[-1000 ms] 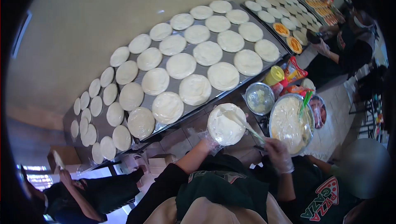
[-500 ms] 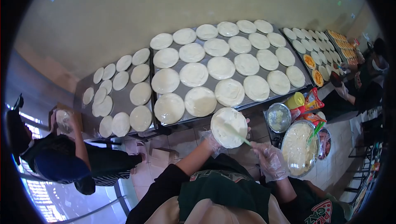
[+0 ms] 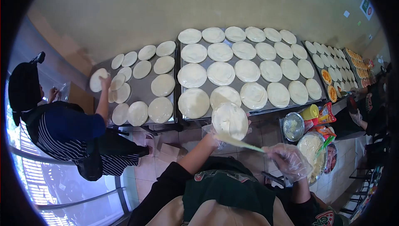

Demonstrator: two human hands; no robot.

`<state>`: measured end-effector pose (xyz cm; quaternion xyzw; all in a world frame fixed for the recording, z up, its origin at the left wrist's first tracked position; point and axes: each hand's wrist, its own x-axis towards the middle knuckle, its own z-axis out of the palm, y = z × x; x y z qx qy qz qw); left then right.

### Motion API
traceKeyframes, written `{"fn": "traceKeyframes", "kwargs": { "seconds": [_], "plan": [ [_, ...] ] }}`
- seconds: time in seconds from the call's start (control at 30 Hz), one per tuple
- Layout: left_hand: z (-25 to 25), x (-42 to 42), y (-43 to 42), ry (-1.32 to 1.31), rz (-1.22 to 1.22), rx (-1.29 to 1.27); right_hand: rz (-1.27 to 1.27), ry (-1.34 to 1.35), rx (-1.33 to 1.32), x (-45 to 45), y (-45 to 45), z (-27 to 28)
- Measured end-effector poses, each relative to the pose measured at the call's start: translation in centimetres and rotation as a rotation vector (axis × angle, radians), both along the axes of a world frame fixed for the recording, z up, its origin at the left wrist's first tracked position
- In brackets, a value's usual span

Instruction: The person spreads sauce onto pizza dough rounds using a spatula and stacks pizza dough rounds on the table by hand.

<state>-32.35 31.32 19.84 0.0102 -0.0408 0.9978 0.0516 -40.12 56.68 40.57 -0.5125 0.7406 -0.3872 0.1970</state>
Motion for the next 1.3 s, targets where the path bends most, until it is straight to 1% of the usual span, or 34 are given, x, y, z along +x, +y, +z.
{"fn": "traceKeyframes", "kwargs": {
  "seconds": [0.03, 0.07, 0.1, 0.13, 0.17, 0.2, 0.23, 0.27, 0.33, 0.37, 0.4, 0.43, 0.47, 0.5, 0.53, 0.57, 0.63, 0.67, 0.7, 0.73, 0.77, 0.8, 0.83, 0.87, 0.9, 0.97, 1.0, 1.03, 1.07, 1.13, 1.23, 1.27, 1.3],
  "plan": [
    [-0.3, 0.1, -0.3, -0.001, 0.001, 0.002, -0.008, 0.001, -0.019, 0.0, -0.4, 0.3],
    [-0.5, 0.1, -0.3, 0.001, 0.018, 0.048, -0.037, 0.099, -0.126, 0.0, -1.4, -1.1],
    [0.2, 0.2, -0.5, 0.005, 0.034, 0.092, -0.04, 0.101, -0.126, 0.4, -2.4, -1.4],
    [0.9, 0.6, -0.8, 0.064, 0.069, 0.03, -0.036, 0.186, -0.129, 1.0, -3.4, -1.4],
    [1.1, 0.9, -1.1, 0.068, 0.067, 0.027, -0.032, 0.27, -0.132, 1.4, -4.1, -1.4],
    [1.4, 1.1, -1.5, 0.152, 0.094, 0.022, 0.02, 0.243, -0.07, 1.7, -3.9, -1.3],
    [1.6, 1.3, -1.8, 0.235, 0.124, 0.018, 0.02, 0.246, -0.072, 1.9, -3.5, -0.8],
    [1.2, 1.4, -2.4, 0.237, 0.126, 0.018, 0.037, 0.223, -0.055, 2.1, -3.0, 0.0],
    [-0.5, 1.6, -3.6, 0.178, 0.154, 0.122, 0.056, 0.198, -0.035, 2.0, -2.8, 0.8],
    [-0.7, 1.7, -3.9, 0.176, 0.156, 0.124, 0.038, 0.203, 0.007, 1.7, -2.9, 1.0],
    [-0.9, 1.6, -4.1, 0.116, 0.193, 0.059, 0.02, 0.207, 0.047, 1.7, -3.1, 1.1],
    [-1.0, 1.5, -4.3, 0.059, 0.229, -0.009, 0.02, 0.208, 0.045, 2.2, -3.8, 0.7],
    [-0.3, 1.7, -4.4, 0.062, 0.23, -0.014, -0.04, 0.248, -0.037, 2.8, -4.9, -0.3],
    [0.7, 1.9, -4.4, 0.15, 0.279, 0.054, -0.099, 0.289, -0.121, 3.3, -6.1, -0.9],
    [1.8, 2.0, -4.7, 0.238, 0.326, 0.122, -0.068, 0.319, -0.13, 3.9, -6.6, -1.2],
    [1.4, 2.0, -5.3, 0.242, 0.328, 0.116, -0.066, 0.322, -0.136, 4.7, -7.0, -1.2],
    [0.5, 2.2, -6.3, 0.229, 0.437, 0.001, -0.009, 0.292, -0.118, 5.9, -7.5, -0.9],
    [0.9, 2.3, -6.4, 0.227, 0.441, 0.004, 0.024, 0.34, -0.118, 6.2, -8.0, -0.2],
    [1.2, 2.3, -6.4, 0.004, 0.497, -0.175, 0.027, 0.337, -0.114, 6.5, -8.1, 0.4],
    [1.5, 2.5, -6.6, -0.221, 0.546, -0.355, -0.002, 0.454, 0.088, 6.7, -8.2, 1.0],
    [1.0, 2.9, -7.3, -0.223, 0.547, -0.354, -0.032, 0.569, 0.289, 6.8, -8.4, 1.2],
    [0.4, 3.4, -8.4, 0.074, 0.488, -0.21, -0.032, 0.57, 0.288, 6.6, -8.4, 0.8],
    [-0.3, 3.7, -9.2, 0.369, 0.421, -0.061, -0.055, 0.695, 0.266, 5.9, -8.2, 0.1],
    [-0.3, 4.0, -9.6, 0.371, 0.422, -0.057, -0.077, 0.819, 0.245, 5.6, -8.3, -0.3],
    [-0.4, 4.3, -9.9, 0.292, 0.44, -0.15, -0.074, 0.821, 0.249, 5.3, -8.5, -0.6],
    [-0.5, 5.2, -10.6, 0.129, 0.474, -0.336, -0.259, 0.844, 0.061, 5.0, -9.3, -0.9],
    [-0.5, 5.6, -10.8, 0.047, 0.49, -0.43, -0.299, 0.813, -0.012, 5.2, -9.7, -1.5],
    [-0.5, 5.9, -11.1, -0.038, 0.504, -0.524, -0.295, 0.812, -0.012, 5.6, -10.0, -1.7],
    [0.2, 6.2, -11.0, -0.04, 0.506, -0.524, -0.216, 0.759, 0.03, 6.3, -10.7, -1.7],
    [1.8, 6.5, -10.2, 0.109, 0.269, 0.045, -0.071, 0.691, 0.102, 7.3, -11.0, -2.9],
    [1.5, 7.0, -10.0, 0.147, 0.267, 0.045, -0.028, 0.693, 0.087, 8.3, -12.6, -4.6],
    [0.5, 7.0, -10.0, 0.149, 0.264, 0.045, -0.026, 0.756, 0.074, 8.0, -12.9, -5.3],
    [-0.7, 6.7, -10.1, 0.135, 0.252, -0.03, -0.027, 0.757, 0.075, 7.6, -13.1, -6.1]
  ]
}}
